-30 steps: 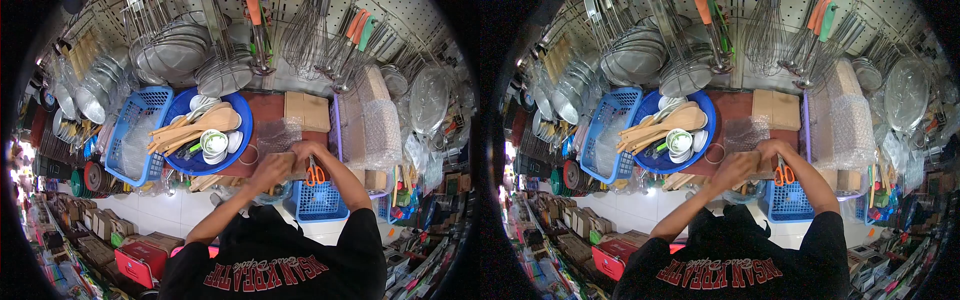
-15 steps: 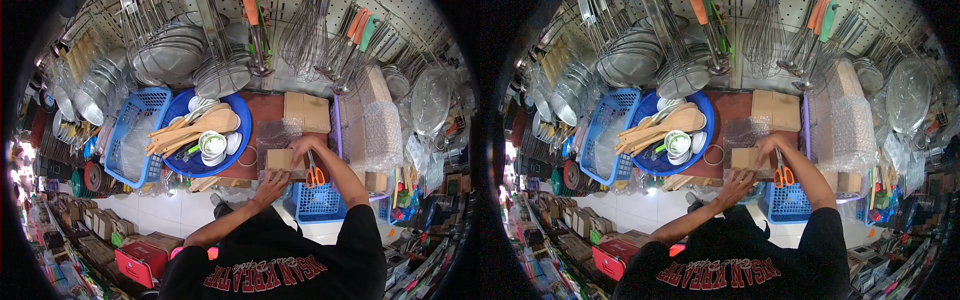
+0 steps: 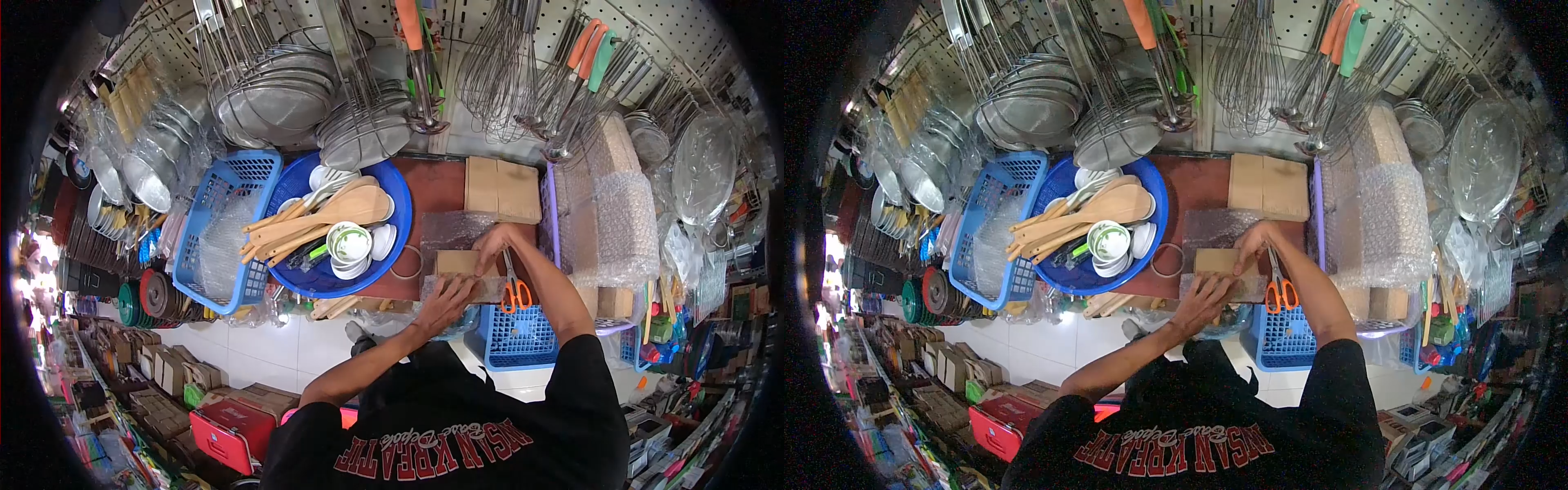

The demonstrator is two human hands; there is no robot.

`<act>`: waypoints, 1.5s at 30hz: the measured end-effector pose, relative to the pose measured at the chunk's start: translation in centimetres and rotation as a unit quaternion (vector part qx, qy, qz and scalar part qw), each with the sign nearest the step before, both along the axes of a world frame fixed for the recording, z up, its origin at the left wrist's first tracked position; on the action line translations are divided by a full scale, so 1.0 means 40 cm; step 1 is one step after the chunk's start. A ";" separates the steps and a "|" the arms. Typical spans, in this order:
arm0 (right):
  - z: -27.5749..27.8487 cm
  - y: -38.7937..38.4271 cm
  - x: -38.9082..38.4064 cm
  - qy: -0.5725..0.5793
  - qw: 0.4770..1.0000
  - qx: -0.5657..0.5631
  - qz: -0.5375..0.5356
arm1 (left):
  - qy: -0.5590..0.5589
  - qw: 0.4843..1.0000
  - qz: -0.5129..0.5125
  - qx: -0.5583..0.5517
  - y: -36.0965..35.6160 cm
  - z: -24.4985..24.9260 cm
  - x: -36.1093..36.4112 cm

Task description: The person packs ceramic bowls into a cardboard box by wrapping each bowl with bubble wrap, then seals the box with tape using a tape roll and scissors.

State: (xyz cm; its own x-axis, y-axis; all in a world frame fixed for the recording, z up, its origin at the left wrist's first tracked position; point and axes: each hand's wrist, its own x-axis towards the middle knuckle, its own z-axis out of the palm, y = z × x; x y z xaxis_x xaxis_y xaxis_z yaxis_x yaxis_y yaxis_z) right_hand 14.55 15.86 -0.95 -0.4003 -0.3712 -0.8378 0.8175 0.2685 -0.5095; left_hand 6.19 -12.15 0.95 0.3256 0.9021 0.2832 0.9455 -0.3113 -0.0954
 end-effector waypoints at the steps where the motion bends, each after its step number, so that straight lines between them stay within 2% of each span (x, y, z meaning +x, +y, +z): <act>1: -0.013 0.008 -0.002 0.003 1.000 -0.001 0.003 | -0.007 1.000 -0.001 -0.002 0.006 0.008 -0.003; 5: 0.039 0.030 -0.008 0.056 0.998 0.016 -0.013 | -0.026 0.999 0.010 0.027 0.042 0.047 -0.015; 8: 0.016 0.065 0.006 0.074 0.994 0.004 -0.078 | -0.034 0.999 0.037 0.000 0.089 0.062 -0.022; 11: 0.025 0.066 -0.003 0.070 0.995 0.027 -0.060 | -0.031 0.998 0.036 0.049 0.112 0.035 -0.022; 14: 0.089 0.041 -0.019 0.077 0.991 0.103 -0.029 | -0.062 0.998 0.019 0.025 0.109 0.043 -0.039; 16: 0.141 0.019 -0.038 0.119 0.974 0.190 -0.020 | -0.121 0.992 0.002 -0.041 0.110 0.077 -0.055; 17: 0.154 0.009 -0.047 0.139 0.963 0.232 -0.016 | -0.151 0.986 -0.006 -0.074 0.110 0.092 -0.063; 20: 0.100 -0.004 -0.058 0.253 0.884 0.381 -0.101 | -0.108 0.989 -0.019 -0.100 0.120 0.107 -0.077; 21: 0.027 0.002 -0.053 0.351 0.812 0.466 -0.034 | -0.116 0.987 -0.014 -0.106 0.124 0.102 -0.077; 24: 0.021 -0.073 -0.063 0.305 0.773 0.554 -0.049 | -0.138 0.984 -0.003 -0.114 0.136 0.087 -0.080; 25: -0.006 -0.081 -0.063 0.328 0.751 0.568 -0.072 | -0.144 0.983 0.000 -0.109 0.138 0.089 -0.082; 28: -0.026 -0.071 -0.086 0.239 0.808 0.521 -0.137 | -0.173 0.977 0.006 -0.121 0.143 0.093 -0.095; 30: -0.021 -0.061 -0.069 0.250 0.811 0.517 -0.108 | -0.174 0.975 0.005 -0.137 0.147 0.091 -0.095; 32: 0.043 -0.065 -0.067 0.254 0.813 0.519 -0.072 | -0.153 0.976 0.006 -0.153 0.154 0.080 -0.097; 34: 0.182 -0.095 -0.075 0.249 0.812 0.527 -0.028 | -0.160 0.978 0.002 -0.134 0.155 0.072 -0.096; 38: 0.147 -0.066 -0.049 0.304 0.832 0.464 -0.023 | -0.143 0.988 -0.002 -0.056 0.152 0.048 -0.093; 40: 0.138 -0.063 -0.044 0.323 0.845 0.424 -0.039 | -0.146 0.987 -0.002 -0.066 0.153 0.044 -0.094; 45: 0.134 -0.067 -0.011 0.366 0.835 0.406 -0.064 | -0.171 0.981 -0.007 -0.087 0.157 0.038 -0.098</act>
